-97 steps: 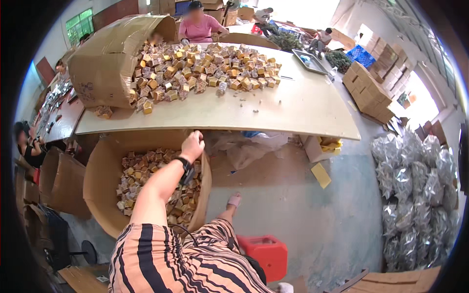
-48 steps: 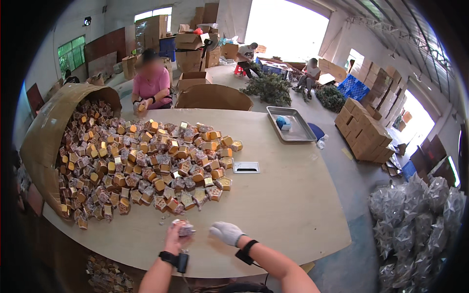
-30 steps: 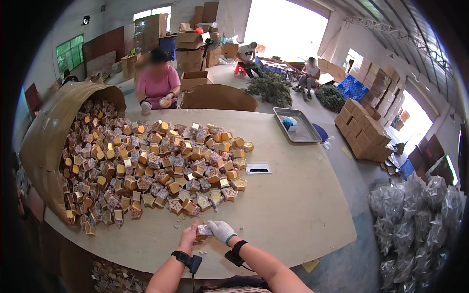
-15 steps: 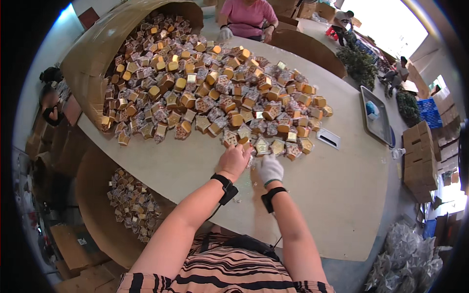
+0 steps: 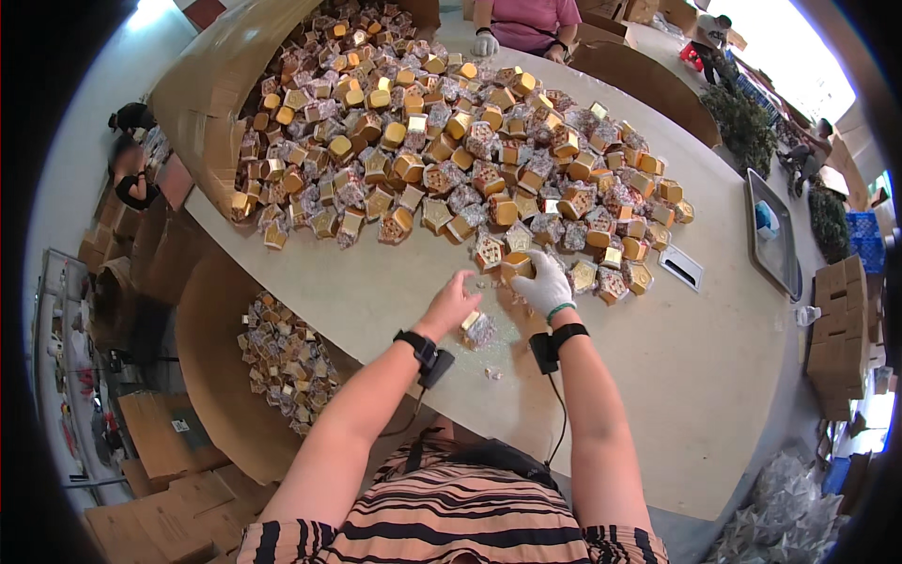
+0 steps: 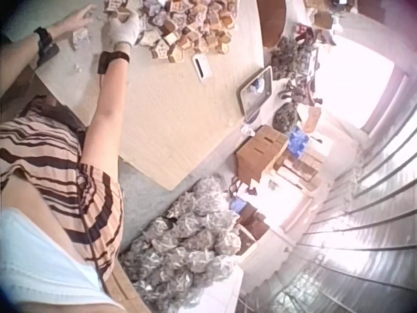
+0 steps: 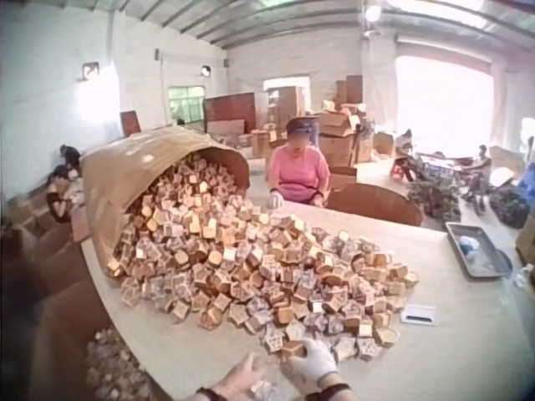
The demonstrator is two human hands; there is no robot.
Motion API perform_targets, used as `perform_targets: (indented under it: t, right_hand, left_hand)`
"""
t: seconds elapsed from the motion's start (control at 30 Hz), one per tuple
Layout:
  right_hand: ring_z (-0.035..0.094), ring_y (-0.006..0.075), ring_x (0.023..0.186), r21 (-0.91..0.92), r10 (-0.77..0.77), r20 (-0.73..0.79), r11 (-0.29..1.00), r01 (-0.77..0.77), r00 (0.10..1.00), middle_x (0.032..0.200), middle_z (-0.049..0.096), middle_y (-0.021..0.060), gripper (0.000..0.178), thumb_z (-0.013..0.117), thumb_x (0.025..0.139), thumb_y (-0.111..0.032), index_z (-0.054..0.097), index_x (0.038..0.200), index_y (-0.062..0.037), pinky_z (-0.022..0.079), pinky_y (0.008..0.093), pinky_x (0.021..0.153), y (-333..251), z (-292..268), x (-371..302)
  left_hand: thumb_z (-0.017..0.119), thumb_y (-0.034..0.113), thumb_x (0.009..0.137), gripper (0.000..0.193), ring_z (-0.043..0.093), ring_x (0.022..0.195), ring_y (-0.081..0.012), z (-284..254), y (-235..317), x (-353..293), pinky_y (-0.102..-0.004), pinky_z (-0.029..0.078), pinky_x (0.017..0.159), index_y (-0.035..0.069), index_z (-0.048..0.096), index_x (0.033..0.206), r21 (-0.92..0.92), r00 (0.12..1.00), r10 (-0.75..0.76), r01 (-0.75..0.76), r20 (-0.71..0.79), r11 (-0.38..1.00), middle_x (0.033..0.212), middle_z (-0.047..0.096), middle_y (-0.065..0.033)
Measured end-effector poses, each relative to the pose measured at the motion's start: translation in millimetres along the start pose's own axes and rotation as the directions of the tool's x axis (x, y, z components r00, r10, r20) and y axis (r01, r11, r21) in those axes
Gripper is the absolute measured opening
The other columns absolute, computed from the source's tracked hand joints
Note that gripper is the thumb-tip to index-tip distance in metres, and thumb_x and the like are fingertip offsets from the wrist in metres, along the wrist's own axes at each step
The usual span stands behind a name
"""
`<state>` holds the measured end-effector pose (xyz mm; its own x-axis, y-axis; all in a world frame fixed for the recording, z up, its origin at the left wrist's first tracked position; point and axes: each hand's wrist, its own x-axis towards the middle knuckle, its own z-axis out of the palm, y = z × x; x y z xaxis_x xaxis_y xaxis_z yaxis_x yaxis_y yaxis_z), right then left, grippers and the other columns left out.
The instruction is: The recorder is sorting and organizing small boxed products from large containers onto a table and into other boxes.
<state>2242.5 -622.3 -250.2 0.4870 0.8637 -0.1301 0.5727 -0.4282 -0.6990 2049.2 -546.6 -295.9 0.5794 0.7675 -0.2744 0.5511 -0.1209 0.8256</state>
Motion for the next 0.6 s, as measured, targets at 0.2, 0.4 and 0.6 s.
perform_targets:
  t: [0.2,0.4,0.6]
  right_hand:
    - [0.061,0.021,0.088,0.279,-0.187,0.321,0.955,0.095,0.929,0.1,0.063,0.0133,0.059,0.069,0.066,-0.028,0.055,0.118,-0.002,0.047,0.0297,0.08,13,-26,-13]
    - [0.055,0.0118,0.059,0.195,-0.02,0.096,0.981,0.001,0.995,0.07,0.059,0.0063,0.03,0.046,0.09,-0.027,0.06,0.093,-0.0012,0.044,0.0272,0.052,43,-11,-41]
    - [0.06,0.0318,0.064,0.471,0.298,0.192,0.808,-0.354,0.935,0.065,0.06,0.0217,0.054,0.04,0.088,-0.043,0.063,0.076,0.0044,0.045,0.0396,0.065,51,21,-66]
  left_hand:
    - [0.063,0.028,0.087,0.051,0.055,0.096,-0.0146,2,39,22,-0.0285,0.046,0.082,0.002,0.041,0.124,-0.208,0.922,0.171,-0.102,0.346,0.973,0.11,0.055,-0.0106]
    - [0.063,0.022,0.087,0.046,0.053,0.101,-0.0143,18,46,-5,-0.0272,0.044,0.087,0.0,0.041,0.122,-0.558,0.961,0.022,0.14,0.274,0.818,0.112,0.055,-0.0097]
    - [0.066,0.023,0.084,0.044,0.055,0.094,-0.0152,29,34,-28,-0.0285,0.046,0.08,0.0,0.042,0.113,-0.479,0.957,0.051,0.096,0.284,0.873,0.105,0.056,-0.0095]
